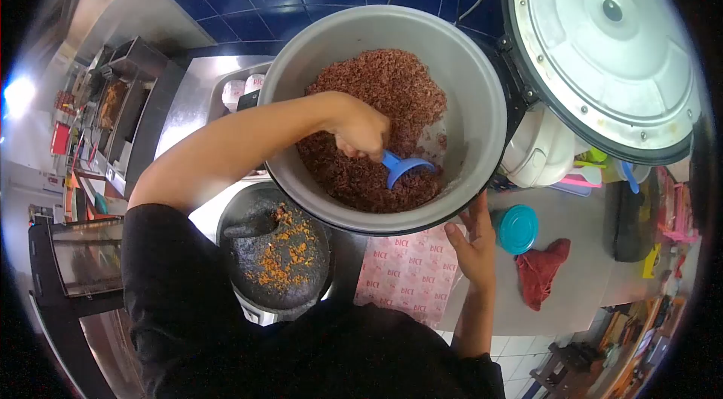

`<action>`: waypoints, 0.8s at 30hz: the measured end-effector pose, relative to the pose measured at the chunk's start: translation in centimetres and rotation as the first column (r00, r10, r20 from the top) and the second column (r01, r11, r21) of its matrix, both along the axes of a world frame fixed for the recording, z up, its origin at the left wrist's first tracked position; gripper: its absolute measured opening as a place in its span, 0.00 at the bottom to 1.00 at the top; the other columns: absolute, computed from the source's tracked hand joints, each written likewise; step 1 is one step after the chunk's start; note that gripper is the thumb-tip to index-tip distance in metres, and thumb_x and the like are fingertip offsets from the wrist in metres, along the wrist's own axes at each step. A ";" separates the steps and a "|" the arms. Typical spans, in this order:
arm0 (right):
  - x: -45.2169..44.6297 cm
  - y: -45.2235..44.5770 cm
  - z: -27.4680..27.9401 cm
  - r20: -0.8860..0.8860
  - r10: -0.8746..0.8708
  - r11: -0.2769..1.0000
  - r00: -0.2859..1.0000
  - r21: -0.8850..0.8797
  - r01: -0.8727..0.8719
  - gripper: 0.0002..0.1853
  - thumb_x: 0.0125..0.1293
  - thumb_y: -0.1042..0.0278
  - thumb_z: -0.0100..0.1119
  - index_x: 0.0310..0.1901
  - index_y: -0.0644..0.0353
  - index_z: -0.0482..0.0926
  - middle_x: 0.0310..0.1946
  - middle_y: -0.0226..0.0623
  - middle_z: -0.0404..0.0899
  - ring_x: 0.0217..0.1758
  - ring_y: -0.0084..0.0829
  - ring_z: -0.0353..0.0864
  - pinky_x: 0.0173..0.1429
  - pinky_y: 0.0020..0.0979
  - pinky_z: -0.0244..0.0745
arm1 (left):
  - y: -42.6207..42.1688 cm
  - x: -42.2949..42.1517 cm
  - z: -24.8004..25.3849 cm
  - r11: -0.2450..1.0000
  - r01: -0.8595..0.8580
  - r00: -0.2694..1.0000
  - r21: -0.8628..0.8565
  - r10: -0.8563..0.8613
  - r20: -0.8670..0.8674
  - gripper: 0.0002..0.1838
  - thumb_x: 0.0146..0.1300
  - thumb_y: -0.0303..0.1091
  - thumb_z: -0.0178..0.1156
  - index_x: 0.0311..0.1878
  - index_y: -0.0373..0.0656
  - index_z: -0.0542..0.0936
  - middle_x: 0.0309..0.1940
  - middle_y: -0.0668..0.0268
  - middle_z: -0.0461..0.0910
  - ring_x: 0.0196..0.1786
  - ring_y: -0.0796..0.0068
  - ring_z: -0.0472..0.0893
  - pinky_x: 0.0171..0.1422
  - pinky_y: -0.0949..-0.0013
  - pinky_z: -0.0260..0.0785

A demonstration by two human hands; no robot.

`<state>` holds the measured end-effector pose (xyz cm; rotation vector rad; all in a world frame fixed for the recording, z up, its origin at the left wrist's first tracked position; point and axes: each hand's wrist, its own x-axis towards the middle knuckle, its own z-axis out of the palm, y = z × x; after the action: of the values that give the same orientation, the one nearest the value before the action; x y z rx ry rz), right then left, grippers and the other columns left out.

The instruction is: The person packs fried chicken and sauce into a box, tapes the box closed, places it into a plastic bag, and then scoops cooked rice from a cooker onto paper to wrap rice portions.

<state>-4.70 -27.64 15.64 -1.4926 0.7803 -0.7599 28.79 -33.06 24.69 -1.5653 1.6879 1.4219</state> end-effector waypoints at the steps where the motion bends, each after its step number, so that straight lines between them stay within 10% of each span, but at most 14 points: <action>1: 0.0 0.0 0.0 -0.003 -0.007 1.000 1.000 0.009 0.007 0.50 0.65 0.68 0.70 0.81 0.61 0.46 0.82 0.46 0.49 0.82 0.43 0.55 0.77 0.47 0.63 | 0.4 1.0 0.1 0.976 -0.156 0.980 0.155 0.173 -0.099 0.14 0.65 0.34 0.56 0.44 0.33 0.83 0.26 0.50 0.82 0.30 0.54 0.82 0.36 0.51 0.71; 5: -0.2 0.1 -0.6 0.002 -0.020 1.000 1.000 0.008 0.020 0.51 0.65 0.68 0.70 0.81 0.59 0.46 0.82 0.46 0.50 0.82 0.43 0.56 0.77 0.47 0.63 | 1.5 1.3 3.7 0.961 -0.276 0.953 0.020 0.277 -0.123 0.14 0.67 0.34 0.57 0.49 0.36 0.83 0.27 0.54 0.81 0.31 0.55 0.84 0.34 0.53 0.73; 6: -0.2 0.0 -0.6 0.000 -0.010 1.000 1.000 -0.002 0.010 0.51 0.64 0.69 0.70 0.82 0.58 0.46 0.82 0.46 0.49 0.82 0.43 0.56 0.77 0.47 0.63 | 2.2 0.5 4.1 0.899 -0.159 0.987 -0.409 0.141 -0.074 0.14 0.67 0.34 0.58 0.52 0.39 0.82 0.29 0.56 0.81 0.32 0.55 0.85 0.34 0.53 0.75; 8: -0.2 -0.1 -0.7 -0.002 0.004 1.000 1.000 -0.010 -0.004 0.51 0.64 0.69 0.70 0.82 0.57 0.46 0.82 0.46 0.49 0.82 0.43 0.56 0.77 0.46 0.63 | 3.8 -0.9 2.9 0.378 0.141 0.990 -0.915 -0.030 0.140 0.21 0.67 0.37 0.61 0.62 0.48 0.79 0.37 0.57 0.83 0.36 0.51 0.87 0.38 0.51 0.80; 13: -0.1 -0.1 0.0 0.002 -0.005 1.000 1.000 -0.010 0.006 0.50 0.64 0.71 0.68 0.82 0.56 0.46 0.82 0.45 0.50 0.83 0.42 0.55 0.77 0.46 0.63 | 1.2 -2.0 1.2 0.391 0.294 0.945 -0.872 0.020 0.327 0.24 0.65 0.35 0.61 0.65 0.47 0.77 0.41 0.54 0.84 0.39 0.45 0.86 0.45 0.45 0.80; 16: -0.2 -0.3 0.1 0.005 0.013 1.000 1.000 -0.015 -0.013 0.49 0.65 0.70 0.68 0.82 0.56 0.46 0.82 0.46 0.50 0.83 0.43 0.55 0.77 0.47 0.63 | -0.7 -2.6 0.2 0.643 0.173 0.914 -0.746 0.177 0.365 0.22 0.62 0.32 0.60 0.60 0.45 0.80 0.41 0.50 0.85 0.42 0.44 0.87 0.47 0.45 0.80; 24: -0.4 -0.4 -0.7 0.007 0.014 1.000 1.000 -0.017 -0.014 0.50 0.64 0.72 0.69 0.81 0.59 0.48 0.81 0.47 0.52 0.82 0.43 0.56 0.76 0.46 0.64 | 0.0 -3.6 0.3 0.802 0.179 0.979 -0.570 -0.085 0.187 0.15 0.58 0.31 0.59 0.48 0.38 0.83 0.37 0.42 0.85 0.44 0.41 0.85 0.53 0.44 0.77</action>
<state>-5.12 -28.08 14.97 -1.5086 0.7587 -0.7627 25.19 -33.04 24.96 -1.7520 2.2187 0.7054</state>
